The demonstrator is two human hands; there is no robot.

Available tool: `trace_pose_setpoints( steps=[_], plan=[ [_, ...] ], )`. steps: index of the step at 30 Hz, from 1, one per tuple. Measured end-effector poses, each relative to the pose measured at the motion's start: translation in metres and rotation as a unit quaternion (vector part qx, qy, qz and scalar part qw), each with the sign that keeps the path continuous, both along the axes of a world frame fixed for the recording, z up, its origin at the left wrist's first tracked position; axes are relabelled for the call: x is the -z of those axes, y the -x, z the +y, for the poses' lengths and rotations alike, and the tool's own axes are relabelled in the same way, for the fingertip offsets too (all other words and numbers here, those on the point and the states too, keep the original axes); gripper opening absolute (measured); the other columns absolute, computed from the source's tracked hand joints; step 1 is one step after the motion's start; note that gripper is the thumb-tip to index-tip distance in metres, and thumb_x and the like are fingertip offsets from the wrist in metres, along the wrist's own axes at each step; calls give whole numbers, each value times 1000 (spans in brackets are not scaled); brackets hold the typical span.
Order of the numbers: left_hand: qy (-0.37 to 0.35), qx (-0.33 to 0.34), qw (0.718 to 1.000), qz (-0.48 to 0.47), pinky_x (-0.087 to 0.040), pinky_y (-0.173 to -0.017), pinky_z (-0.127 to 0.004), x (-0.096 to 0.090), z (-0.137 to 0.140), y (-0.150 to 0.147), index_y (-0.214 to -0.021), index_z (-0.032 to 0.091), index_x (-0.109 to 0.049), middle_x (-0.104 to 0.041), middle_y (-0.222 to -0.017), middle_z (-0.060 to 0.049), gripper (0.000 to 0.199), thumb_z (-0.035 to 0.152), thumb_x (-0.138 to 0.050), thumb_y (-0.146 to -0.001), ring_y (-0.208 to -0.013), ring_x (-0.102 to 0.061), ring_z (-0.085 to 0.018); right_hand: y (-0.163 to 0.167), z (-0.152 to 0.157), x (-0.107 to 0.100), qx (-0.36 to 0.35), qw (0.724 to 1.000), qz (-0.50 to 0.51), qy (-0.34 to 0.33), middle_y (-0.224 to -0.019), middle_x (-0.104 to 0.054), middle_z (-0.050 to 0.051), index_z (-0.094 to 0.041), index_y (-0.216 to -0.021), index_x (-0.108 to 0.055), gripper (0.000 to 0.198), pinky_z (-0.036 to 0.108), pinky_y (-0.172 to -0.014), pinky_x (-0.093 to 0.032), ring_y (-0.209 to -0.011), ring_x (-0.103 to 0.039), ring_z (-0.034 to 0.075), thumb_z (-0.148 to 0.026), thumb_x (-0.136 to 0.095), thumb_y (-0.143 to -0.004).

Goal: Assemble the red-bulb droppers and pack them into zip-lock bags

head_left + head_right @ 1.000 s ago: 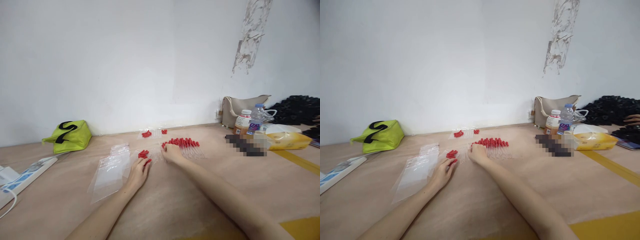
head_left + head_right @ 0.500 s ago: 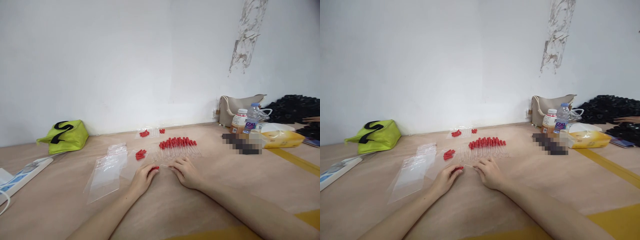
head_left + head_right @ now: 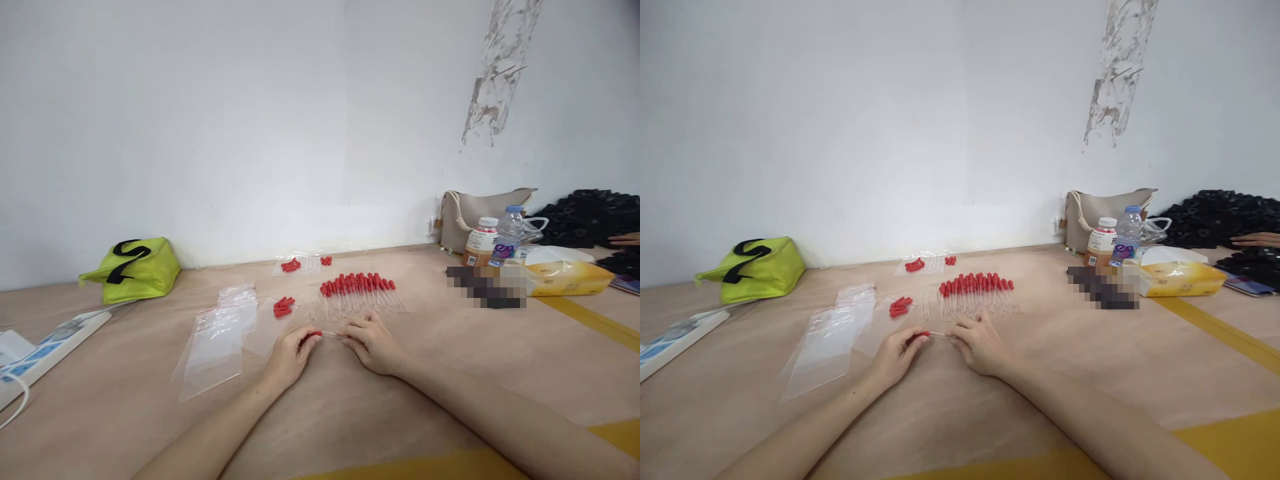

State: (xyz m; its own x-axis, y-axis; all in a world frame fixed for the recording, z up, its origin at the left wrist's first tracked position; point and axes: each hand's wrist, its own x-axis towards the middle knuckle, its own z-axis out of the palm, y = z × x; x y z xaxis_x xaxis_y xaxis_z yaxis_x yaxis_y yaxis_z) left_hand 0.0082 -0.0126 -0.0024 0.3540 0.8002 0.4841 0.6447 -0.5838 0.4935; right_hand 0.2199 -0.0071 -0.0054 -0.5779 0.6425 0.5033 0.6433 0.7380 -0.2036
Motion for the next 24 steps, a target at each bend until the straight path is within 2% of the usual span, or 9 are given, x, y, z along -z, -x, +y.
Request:
trace_pose_setpoints(
  steps=[9,13,24],
  plan=[
    [0,49,999,20,-41,-67,-26,-8,-8,1,-78,20,-60,-61,-72,-1,20,33,-46,-84,-70,-54,-15,-3,5,-1,-25,999,-18,-31,-84,-58,2,-25,-96,-61,26,30,-72,-22,-71,-47,10,-16,-40,-84],
    [-13,48,997,51,-40,-65,-25,-8,-9,0,-78,20,-61,-60,-70,0,19,32,-47,-84,-68,-53,-15,-1,3,-1,-15,999,-15,-45,-82,-57,2,-24,-91,-62,26,31,-72,-21,-68,-46,11,-14,-39,-83],
    [-63,52,992,95,-39,-69,-29,-6,-9,1,-78,19,-59,-61,-70,-2,23,34,-44,-85,-67,-53,-16,13,-7,-3,-2,1000,-1,25,-74,-59,1,-20,-80,-58,22,30,-71,-21,-65,-46,11,-20,-37,-86]
  ],
)
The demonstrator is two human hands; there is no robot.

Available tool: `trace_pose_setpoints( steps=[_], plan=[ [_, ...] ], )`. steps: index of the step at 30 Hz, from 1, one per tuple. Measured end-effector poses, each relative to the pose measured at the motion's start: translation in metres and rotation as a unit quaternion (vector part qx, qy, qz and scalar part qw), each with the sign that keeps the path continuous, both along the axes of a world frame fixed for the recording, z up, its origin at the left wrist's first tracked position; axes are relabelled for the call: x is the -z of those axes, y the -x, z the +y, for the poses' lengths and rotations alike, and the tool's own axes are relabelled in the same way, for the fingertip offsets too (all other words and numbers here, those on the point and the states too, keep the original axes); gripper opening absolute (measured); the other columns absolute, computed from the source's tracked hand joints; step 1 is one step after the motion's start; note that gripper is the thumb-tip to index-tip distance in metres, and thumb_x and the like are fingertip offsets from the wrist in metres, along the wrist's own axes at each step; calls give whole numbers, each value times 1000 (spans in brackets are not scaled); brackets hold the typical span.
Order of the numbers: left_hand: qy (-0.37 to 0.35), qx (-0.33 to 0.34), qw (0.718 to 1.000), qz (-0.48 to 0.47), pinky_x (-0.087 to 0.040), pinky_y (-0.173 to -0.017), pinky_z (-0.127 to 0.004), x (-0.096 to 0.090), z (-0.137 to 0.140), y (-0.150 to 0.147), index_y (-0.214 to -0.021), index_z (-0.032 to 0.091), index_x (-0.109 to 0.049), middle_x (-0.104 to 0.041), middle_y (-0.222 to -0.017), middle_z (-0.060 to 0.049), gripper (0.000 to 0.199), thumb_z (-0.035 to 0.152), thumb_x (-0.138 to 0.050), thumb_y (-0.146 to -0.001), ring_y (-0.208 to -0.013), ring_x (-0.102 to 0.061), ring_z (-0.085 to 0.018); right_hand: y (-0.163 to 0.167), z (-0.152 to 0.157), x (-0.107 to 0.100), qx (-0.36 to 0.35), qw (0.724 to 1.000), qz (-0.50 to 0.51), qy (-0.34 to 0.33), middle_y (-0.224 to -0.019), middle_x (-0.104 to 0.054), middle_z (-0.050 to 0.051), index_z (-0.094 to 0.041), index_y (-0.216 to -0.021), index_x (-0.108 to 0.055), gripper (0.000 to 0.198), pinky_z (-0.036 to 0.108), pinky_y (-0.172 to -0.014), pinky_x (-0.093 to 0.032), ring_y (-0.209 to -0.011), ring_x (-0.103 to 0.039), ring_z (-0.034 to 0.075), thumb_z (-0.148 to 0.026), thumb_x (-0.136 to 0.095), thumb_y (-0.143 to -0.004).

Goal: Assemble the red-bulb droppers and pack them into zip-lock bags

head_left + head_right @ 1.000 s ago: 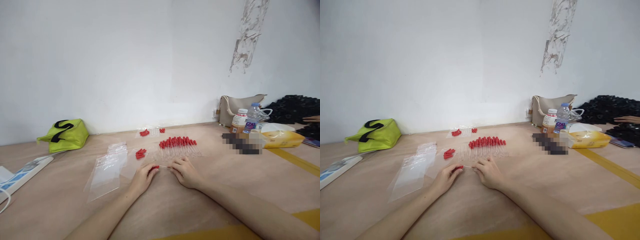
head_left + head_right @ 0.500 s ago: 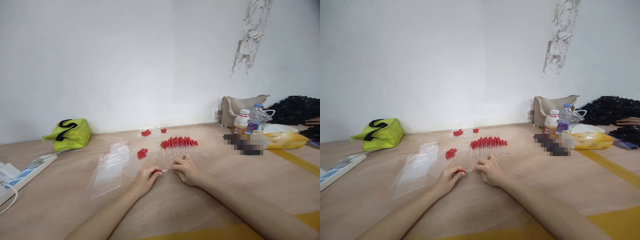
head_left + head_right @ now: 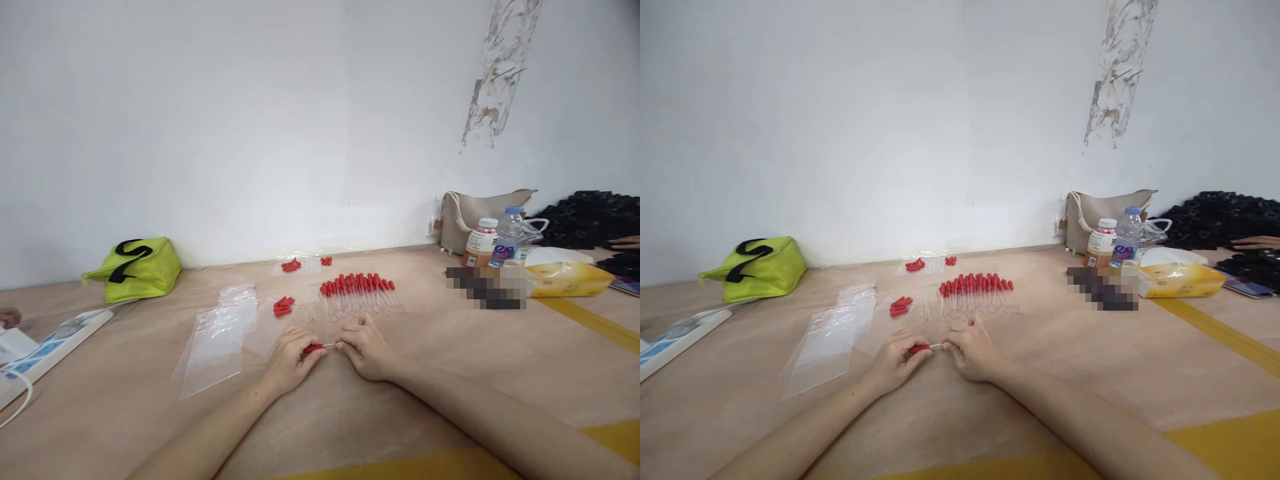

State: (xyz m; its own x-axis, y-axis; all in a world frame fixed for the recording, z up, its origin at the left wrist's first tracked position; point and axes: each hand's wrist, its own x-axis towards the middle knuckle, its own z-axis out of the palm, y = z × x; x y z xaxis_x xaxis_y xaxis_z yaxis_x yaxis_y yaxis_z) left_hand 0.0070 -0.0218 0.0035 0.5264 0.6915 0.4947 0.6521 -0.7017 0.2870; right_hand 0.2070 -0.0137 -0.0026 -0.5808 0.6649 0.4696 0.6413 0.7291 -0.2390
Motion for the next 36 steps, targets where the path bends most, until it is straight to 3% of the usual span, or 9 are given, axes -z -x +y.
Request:
trace_pose_setpoints(
  steps=[14,20,22,24,28,33,36],
  plan=[
    [-41,58,996,63,-39,-74,-32,0,8,4,-81,18,-59,-62,-74,-3,19,29,-44,-86,-72,-55,-17,6,-2,3,5,998,2,64,-75,-62,0,-18,-75,-56,24,26,-69,-25,-68,-51,11,-20,-34,-86],
    [-46,31,998,13,-39,-80,-32,-5,13,9,-91,20,-57,-63,-87,-2,14,27,-46,-86,-83,-55,-17,6,-9,-19,27,999,-32,30,-79,-63,3,-19,-77,-60,22,28,-73,-26,-79,-52,15,-22,-39,-84],
    [-62,-3,998,24,-38,-84,-35,-6,19,16,-101,21,-55,-61,-97,-4,20,29,-50,-83,-93,-52,-20,2,-5,-25,40,997,-54,43,-75,-64,3,-19,-71,-62,21,28,-73,-26,-75,-53,15,-21,-43,-80],
    [-85,-79,993,20,-37,-86,-39,-7,29,27,-107,21,-52,-57,-105,-6,28,30,-52,-81,-99,-49,-23,-2,6,-29,70,993,-30,88,-71,-64,2,-18,-70,-63,21,26,-68,-29,-68,-54,14,-21,-44,-78],
    [-89,-211,973,13,-39,-85,-41,-2,52,53,-98,21,-58,-54,-106,-7,21,26,-53,-78,-98,-49,-25,5,38,-33,150,968,63,188,-64,-63,2,-16,-64,-63,20,20,-54,-31,-61,-56,13,-27,-49,-73],
    [-50,-221,973,35,-38,-87,-41,8,66,69,-108,26,-55,-47,-115,-6,31,25,-54,-78,-104,-45,-25,44,72,-31,269,949,49,157,-70,-65,4,-19,-61,-63,19,27,-67,-33,-71,-58,17,-31,-51,-70],
    [-36,-225,973,31,-40,-85,-37,10,66,67,-106,27,-56,-49,-111,-5,29,26,-54,-77,-100,-47,-23,63,83,-24,307,941,24,139,-74,-66,6,-19,-67,-64,22,33,-75,-30,-76,-58,20,-36,-51,-70]
  ],
)
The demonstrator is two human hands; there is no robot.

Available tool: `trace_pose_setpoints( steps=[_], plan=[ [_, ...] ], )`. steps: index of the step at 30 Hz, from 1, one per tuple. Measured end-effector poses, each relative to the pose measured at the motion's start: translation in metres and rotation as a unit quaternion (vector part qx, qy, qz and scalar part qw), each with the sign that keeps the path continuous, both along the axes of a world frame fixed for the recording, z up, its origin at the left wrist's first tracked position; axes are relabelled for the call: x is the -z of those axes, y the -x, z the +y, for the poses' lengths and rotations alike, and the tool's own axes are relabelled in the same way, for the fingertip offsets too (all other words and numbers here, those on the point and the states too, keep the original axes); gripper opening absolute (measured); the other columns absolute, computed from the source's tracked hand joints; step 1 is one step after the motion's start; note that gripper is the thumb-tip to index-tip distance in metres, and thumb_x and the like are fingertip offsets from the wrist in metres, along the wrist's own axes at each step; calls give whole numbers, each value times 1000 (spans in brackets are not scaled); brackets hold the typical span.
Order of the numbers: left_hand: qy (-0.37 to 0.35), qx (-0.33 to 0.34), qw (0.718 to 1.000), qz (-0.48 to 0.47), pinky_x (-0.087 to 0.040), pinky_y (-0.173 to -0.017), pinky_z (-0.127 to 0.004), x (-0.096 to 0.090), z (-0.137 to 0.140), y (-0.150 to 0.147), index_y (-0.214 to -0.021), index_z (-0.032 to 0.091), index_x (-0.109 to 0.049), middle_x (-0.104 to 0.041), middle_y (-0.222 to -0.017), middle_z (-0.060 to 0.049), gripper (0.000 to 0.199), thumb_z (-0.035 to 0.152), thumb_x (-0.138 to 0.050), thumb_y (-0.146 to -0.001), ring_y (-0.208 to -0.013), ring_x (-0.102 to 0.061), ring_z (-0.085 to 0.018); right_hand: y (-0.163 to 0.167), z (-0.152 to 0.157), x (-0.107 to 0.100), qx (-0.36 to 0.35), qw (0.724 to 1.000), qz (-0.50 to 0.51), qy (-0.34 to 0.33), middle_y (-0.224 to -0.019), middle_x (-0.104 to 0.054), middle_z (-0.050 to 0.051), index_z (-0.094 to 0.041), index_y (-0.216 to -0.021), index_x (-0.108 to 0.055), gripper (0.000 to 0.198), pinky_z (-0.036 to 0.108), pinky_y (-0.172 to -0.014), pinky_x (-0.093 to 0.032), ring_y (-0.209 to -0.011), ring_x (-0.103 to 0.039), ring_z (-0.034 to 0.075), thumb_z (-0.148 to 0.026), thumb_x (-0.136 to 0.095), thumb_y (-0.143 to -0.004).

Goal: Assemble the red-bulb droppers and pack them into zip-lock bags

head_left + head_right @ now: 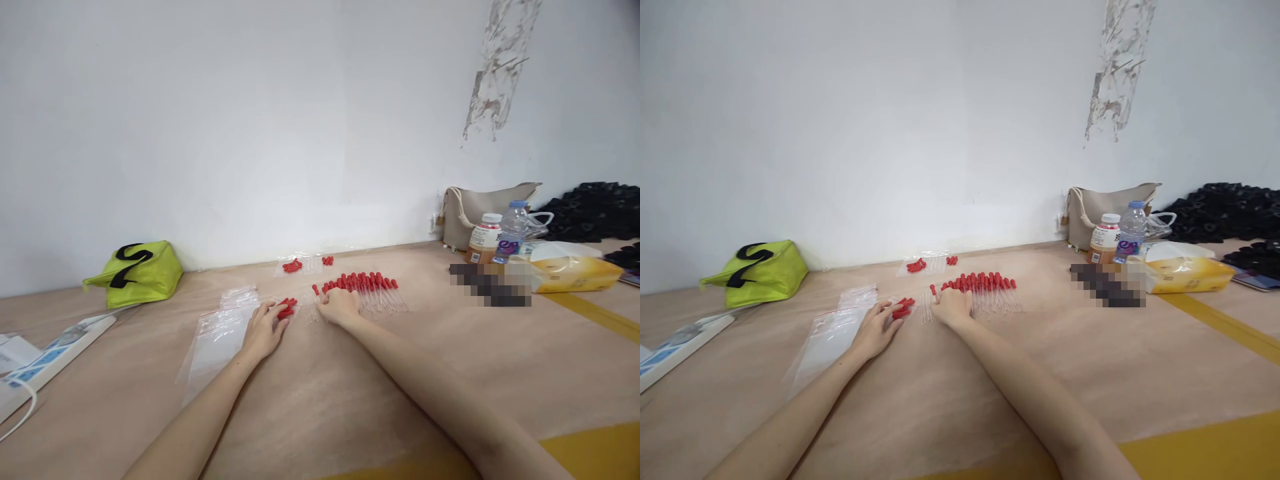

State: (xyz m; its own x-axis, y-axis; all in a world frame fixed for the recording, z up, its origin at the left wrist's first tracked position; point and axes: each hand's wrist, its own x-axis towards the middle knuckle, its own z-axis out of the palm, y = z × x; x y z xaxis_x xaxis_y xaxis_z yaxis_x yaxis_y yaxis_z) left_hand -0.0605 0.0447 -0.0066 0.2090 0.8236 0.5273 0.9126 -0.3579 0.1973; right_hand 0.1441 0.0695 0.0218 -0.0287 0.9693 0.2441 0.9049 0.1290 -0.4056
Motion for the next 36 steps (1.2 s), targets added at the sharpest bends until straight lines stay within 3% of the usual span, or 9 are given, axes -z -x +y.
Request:
trace_pose_setpoints(
  steps=[5,12,21,29,33,36],
  plan=[
    [5,3,1000,-14,-41,-79,-32,-3,-2,-5,-90,24,-60,-52,-95,-3,15,26,-52,-78,-90,-52,-20,8,4,10,8,1000,-27,-5,-77,-66,9,-17,-73,-64,28,37,-78,-26,-77,-59,22,-39,-47,-73],
    [-1,6,999,-47,-43,-70,-29,1,2,-5,-75,20,-55,-53,-79,-1,6,16,-51,-76,-77,-55,-18,4,6,10,9,998,-55,-27,-79,-66,9,-18,-80,-63,29,37,-78,-24,-78,-59,21,-35,-40,-78],
    [-55,38,994,-90,-46,-74,-32,3,-2,-9,-95,18,-56,-52,-88,-5,20,13,-44,-81,-82,-53,-19,14,15,5,1,995,-101,-7,-80,-65,14,-12,-79,-63,19,40,-84,-18,-76,-60,22,-20,-46,-74],
    [-66,102,988,-98,-43,-82,-34,-4,-23,-28,-89,18,-59,-52,-93,-6,16,17,-44,-83,-91,-51,-19,25,18,-3,-11,994,-92,53,-85,-65,16,-10,-79,-64,20,40,-81,-24,-83,-59,25,-10,-45,-72],
    [-16,131,987,-89,-43,-77,-34,-7,-40,-37,-86,19,-57,-57,-87,-5,13,19,-45,-83,-86,-53,-19,6,4,-14,-32,996,-54,56,-88,-64,18,-9,-84,-61,23,37,-75,-32,-83,-58,26,-22,-42,-78],
    [34,141,984,-103,-45,-72,-31,-6,-49,-46,-85,19,-54,-59,-82,-3,10,21,-45,-83,-79,-55,-18,-28,-17,-13,-84,996,-24,34,-92,-62,15,-10,-95,-54,29,29,-67,-37,-80,-58,20,-28,-33,-85]
  ],
)
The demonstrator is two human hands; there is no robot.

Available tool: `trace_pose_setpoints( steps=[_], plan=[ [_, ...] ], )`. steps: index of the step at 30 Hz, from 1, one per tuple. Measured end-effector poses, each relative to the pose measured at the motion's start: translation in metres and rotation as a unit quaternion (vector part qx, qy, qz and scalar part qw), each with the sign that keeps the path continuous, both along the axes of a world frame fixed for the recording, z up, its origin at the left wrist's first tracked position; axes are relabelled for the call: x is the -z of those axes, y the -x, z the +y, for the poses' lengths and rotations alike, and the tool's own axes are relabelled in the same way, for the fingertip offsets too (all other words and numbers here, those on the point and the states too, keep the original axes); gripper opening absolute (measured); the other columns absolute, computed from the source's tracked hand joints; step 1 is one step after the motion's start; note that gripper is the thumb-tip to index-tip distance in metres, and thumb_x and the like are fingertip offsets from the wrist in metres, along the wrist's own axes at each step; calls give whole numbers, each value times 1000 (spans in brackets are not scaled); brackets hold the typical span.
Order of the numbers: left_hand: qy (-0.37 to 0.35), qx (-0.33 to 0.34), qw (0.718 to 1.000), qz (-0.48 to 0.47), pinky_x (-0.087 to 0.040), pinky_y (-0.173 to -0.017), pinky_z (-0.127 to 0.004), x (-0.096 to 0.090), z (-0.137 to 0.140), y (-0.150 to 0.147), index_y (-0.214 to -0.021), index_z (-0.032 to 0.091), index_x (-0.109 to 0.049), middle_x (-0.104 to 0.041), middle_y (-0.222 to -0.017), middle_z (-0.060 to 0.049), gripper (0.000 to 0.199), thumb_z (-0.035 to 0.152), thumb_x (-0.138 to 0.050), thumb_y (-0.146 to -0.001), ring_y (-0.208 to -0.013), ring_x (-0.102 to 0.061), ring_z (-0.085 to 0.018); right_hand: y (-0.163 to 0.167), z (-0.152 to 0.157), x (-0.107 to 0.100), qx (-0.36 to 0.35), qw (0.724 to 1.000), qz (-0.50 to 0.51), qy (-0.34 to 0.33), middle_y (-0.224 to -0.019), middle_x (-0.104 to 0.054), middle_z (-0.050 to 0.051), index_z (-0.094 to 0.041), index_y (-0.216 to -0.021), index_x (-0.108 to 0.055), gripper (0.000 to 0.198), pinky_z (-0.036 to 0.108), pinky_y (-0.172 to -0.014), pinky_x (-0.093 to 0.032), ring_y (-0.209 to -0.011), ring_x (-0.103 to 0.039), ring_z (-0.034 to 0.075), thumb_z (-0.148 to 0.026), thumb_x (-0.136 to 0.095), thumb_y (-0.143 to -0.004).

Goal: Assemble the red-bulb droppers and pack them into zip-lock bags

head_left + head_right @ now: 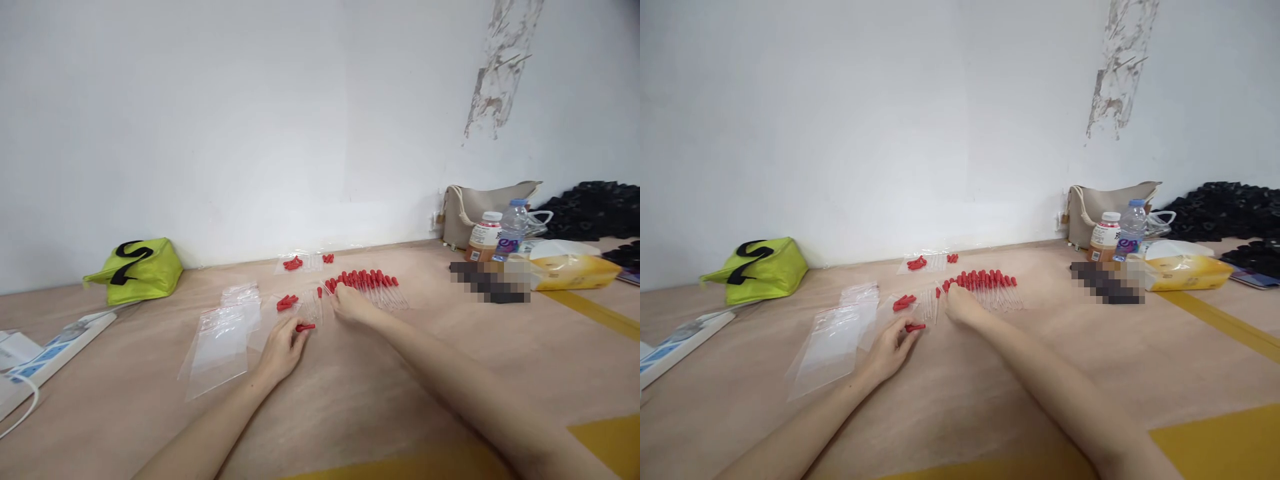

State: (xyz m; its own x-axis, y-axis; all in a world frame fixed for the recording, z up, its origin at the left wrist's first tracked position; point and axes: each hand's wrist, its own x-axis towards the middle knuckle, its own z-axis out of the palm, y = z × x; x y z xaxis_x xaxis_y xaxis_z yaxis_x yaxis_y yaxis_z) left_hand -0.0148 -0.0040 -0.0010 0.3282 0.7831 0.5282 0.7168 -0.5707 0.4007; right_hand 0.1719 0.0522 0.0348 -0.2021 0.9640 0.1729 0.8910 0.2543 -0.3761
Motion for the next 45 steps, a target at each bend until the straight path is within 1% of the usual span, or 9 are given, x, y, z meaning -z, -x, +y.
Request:
trace_pose_setpoints(
  steps=[2,4,5,8,12,23,29,35,45],
  plan=[
    [27,15,999,-15,-45,-70,-30,2,-3,-6,-87,19,-53,-60,-83,-3,9,21,-45,-83,-78,-56,-17,-25,-15,8,-58,998,25,-16,-89,-63,8,-15,-97,-51,26,24,-66,-38,-76,-57,14,-27,-31,-87],
    [42,25,998,-34,-46,-71,-30,4,-3,-11,-88,19,-52,-60,-86,-3,9,20,-44,-83,-79,-57,-17,-46,-29,21,-152,981,100,-71,-86,-62,7,-15,-102,-49,24,24,-68,-39,-77,-56,14,-23,-33,-86],
    [48,28,998,-42,-46,-71,-30,5,-3,-12,-89,19,-52,-60,-87,-3,10,20,-44,-83,-79,-57,-16,-54,-34,27,-169,973,122,-96,-87,-62,7,-15,-106,-48,26,26,-71,-39,-79,-56,15,-22,-35,-85],
    [62,35,996,-52,-47,-74,-30,7,-3,-13,-94,20,-51,-61,-93,-3,13,19,-44,-83,-85,-58,-16,-66,-46,41,-187,962,130,-152,-94,-62,7,-19,-107,-53,27,30,-80,-37,-88,-54,16,-22,-37,-85],
    [62,35,996,-57,-47,-80,-31,7,-3,-12,-101,22,-52,-61,-101,-3,19,20,-45,-83,-92,-58,-17,-61,-52,43,-200,958,104,-179,-94,-63,5,-22,-100,-58,28,31,-82,-34,-87,-55,14,-22,-34,-87],
    [38,36,998,-30,-45,-78,-31,6,-4,-13,-99,22,-55,-63,-96,-2,18,23,-45,-84,-89,-57,-18,-50,-51,40,-230,953,99,-173,-92,-64,4,-21,-98,-59,26,31,-81,-33,-85,-56,14,-21,-36,-87],
    [45,32,997,-55,-46,-77,-30,4,-7,-17,-96,22,-59,-64,-94,-2,20,30,-45,-85,-86,-58,-18,-47,-53,39,-232,953,107,-161,-86,-64,3,-22,-96,-60,23,31,-80,-31,-78,-56,13,-22,-40,-85],
    [12,43,997,-56,-46,-74,-28,4,-10,-18,-90,22,-61,-65,-87,-1,18,30,-45,-85,-82,-59,-17,-45,-53,38,-242,957,115,-113,-76,-66,0,-23,-89,-63,20,31,-80,-28,-70,-56,12,-24,-44,-83],
    [15,113,992,47,-45,-70,-27,1,-16,-17,-87,21,-61,-64,-79,-3,23,30,-39,-88,-74,-59,-16,-50,-53,33,-242,960,19,-137,-76,-63,1,-23,-83,-65,21,30,-74,-22,-66,-51,10,-25,-44,-83]
  ],
)
